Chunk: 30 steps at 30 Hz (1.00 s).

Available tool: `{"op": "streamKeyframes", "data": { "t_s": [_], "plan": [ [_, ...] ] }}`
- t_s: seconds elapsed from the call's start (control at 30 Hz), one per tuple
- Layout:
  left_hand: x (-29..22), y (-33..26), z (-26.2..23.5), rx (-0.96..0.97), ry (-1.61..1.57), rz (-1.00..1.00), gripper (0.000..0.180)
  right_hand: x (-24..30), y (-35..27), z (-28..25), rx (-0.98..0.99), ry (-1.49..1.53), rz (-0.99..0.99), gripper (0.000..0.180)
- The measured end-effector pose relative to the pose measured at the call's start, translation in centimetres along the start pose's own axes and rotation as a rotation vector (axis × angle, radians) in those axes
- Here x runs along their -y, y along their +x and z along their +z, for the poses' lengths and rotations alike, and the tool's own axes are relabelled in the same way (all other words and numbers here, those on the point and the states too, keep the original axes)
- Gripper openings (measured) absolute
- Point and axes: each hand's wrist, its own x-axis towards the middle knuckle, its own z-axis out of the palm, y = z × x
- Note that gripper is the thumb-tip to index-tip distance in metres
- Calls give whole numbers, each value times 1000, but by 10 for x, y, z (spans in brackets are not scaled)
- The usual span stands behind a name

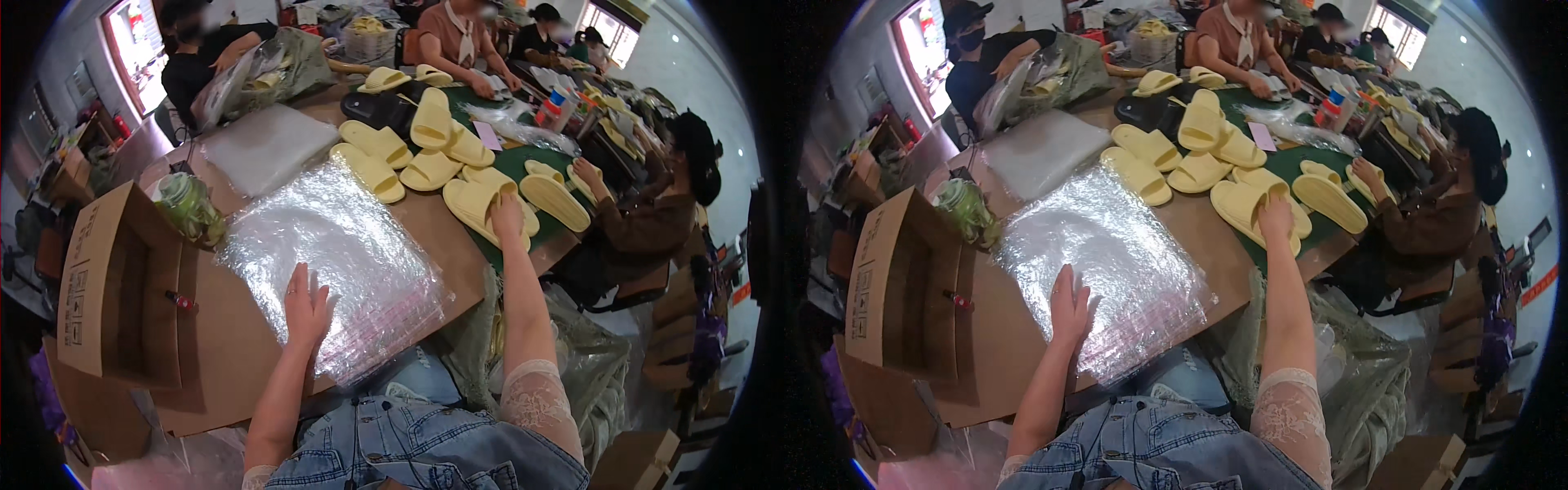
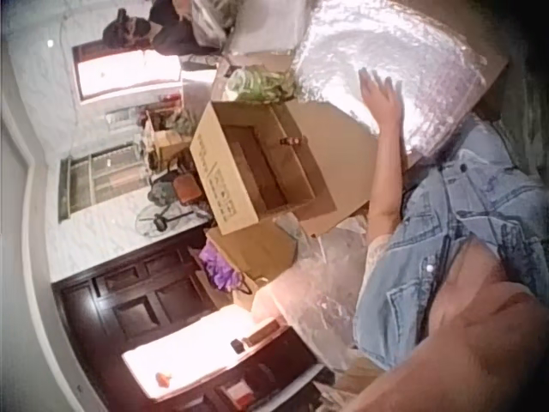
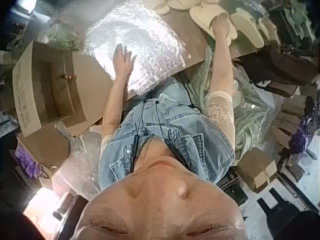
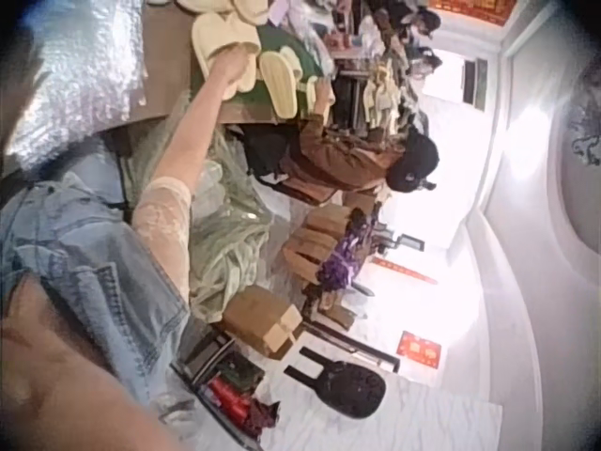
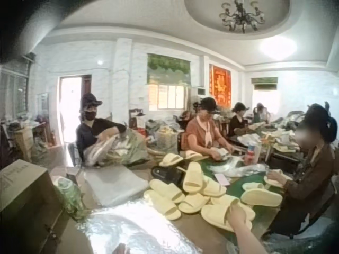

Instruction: The person repeatedly picks up pairs of yellow and black slippers from a pile on a table, places them onto a sheet of bubble wrap, and wraps them. The wrapped pairs are then placed into a large sack. The task is performed in a repetitive, one-at-a-time manner.

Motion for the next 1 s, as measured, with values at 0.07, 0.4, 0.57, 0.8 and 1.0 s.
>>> {"op": "streamKeyframes", "data": {
  "t_s": [0.07,0.4,0.57,0.8,1.0],
  "plan": [
    [-11,1,-1,3,23,-29,61,-13,-10,11,-113,-34,-58,38],
    [-14,-3,-4,15,141,57,64,-22,-89,-20,-24,-27,-95,33],
    [-11,-7,-3,102,157,76,63,-41,-77,1,-57,-25,-142,28],
    [-10,-9,-2,120,201,68,61,-15,-137,-47,-240,323,-177,19],
    [-19,-8,-15,187,199,80,63,-3,-211,-64,-126,870,-368,25]
  ]
}}
